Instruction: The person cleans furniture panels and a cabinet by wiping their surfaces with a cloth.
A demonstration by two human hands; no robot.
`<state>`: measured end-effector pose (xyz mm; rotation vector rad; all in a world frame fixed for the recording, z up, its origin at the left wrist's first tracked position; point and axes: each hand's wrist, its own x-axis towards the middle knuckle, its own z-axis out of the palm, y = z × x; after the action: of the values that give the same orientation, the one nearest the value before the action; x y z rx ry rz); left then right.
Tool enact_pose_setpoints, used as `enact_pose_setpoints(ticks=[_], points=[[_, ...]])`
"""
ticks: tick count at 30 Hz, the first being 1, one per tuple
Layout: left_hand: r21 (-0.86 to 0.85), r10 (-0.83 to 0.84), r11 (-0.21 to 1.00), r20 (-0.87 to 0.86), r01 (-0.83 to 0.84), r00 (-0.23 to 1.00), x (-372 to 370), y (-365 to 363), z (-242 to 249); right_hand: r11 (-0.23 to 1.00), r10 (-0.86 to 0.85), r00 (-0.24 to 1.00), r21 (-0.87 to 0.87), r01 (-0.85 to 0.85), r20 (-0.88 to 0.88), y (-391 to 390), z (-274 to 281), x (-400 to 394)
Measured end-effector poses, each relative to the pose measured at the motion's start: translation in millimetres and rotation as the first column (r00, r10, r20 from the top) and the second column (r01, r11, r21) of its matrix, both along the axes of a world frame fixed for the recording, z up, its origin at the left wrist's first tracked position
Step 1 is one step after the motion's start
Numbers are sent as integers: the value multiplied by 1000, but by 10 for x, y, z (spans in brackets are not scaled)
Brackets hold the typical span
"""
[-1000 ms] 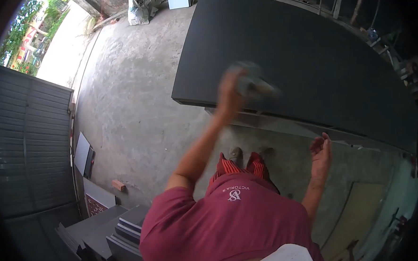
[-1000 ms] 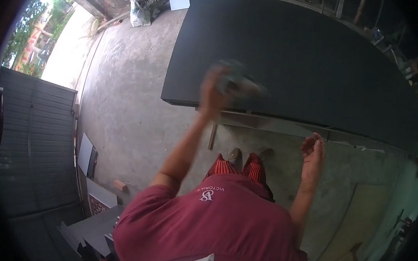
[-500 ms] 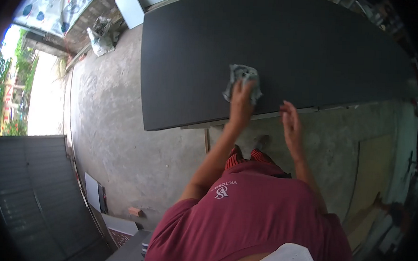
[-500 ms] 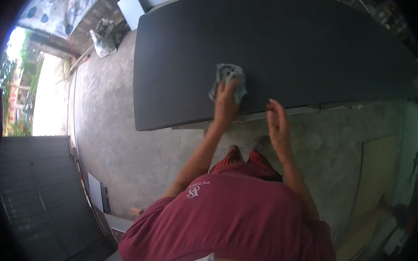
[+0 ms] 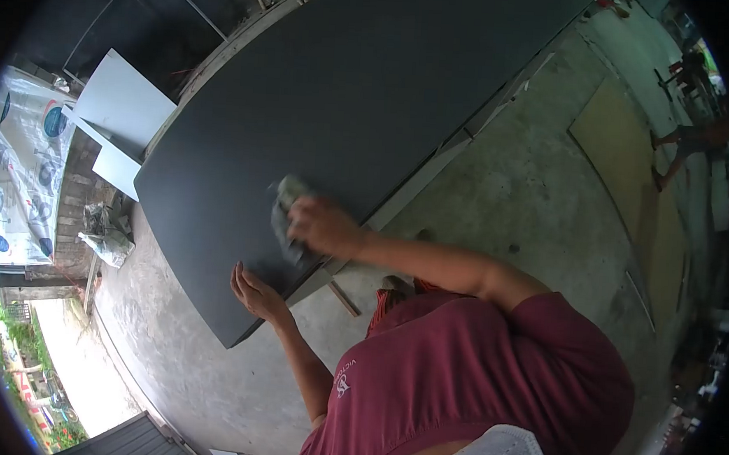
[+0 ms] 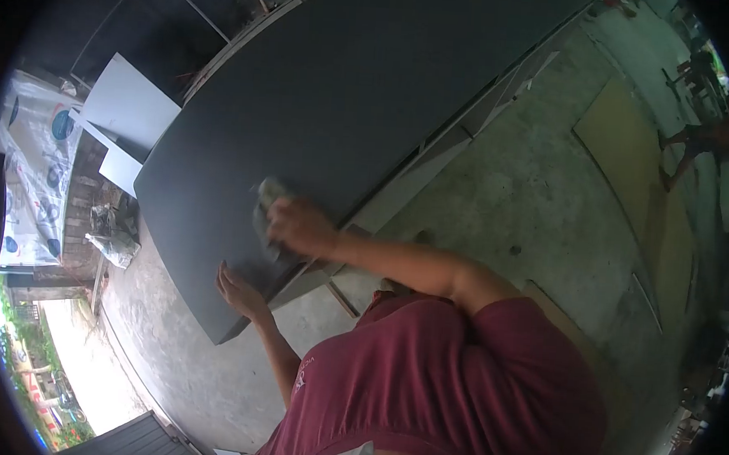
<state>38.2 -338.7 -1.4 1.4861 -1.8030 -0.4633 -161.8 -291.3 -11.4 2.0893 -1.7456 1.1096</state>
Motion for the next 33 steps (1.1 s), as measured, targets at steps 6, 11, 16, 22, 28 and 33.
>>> enact_pose_setpoints(ticks=[6,11,16,22,28,33], points=[[-47,43,999,579,-19,815,-204,3,-111,653,-752,649,-3,757,-117,581,129,-2397],[74,-15,996,624,-40,781,-198,-74,-113,703,-711,703,28,711,8,531,448,-2571],[60,4,997,644,-56,765,-255,-113,-210,997,75,994,-40,-71,81,-25,-51,51],[76,3,995,602,-62,799,-276,-106,-168,984,-174,985,40,175,-22,-167,232,-981],[58,30,995,630,-85,776,-358,-131,-202,413,-876,424,96,906,-233,796,-81,-4614],[126,70,971,666,-204,742,-613,-164,-70,419,-872,429,95,903,-233,748,13,-5101]])
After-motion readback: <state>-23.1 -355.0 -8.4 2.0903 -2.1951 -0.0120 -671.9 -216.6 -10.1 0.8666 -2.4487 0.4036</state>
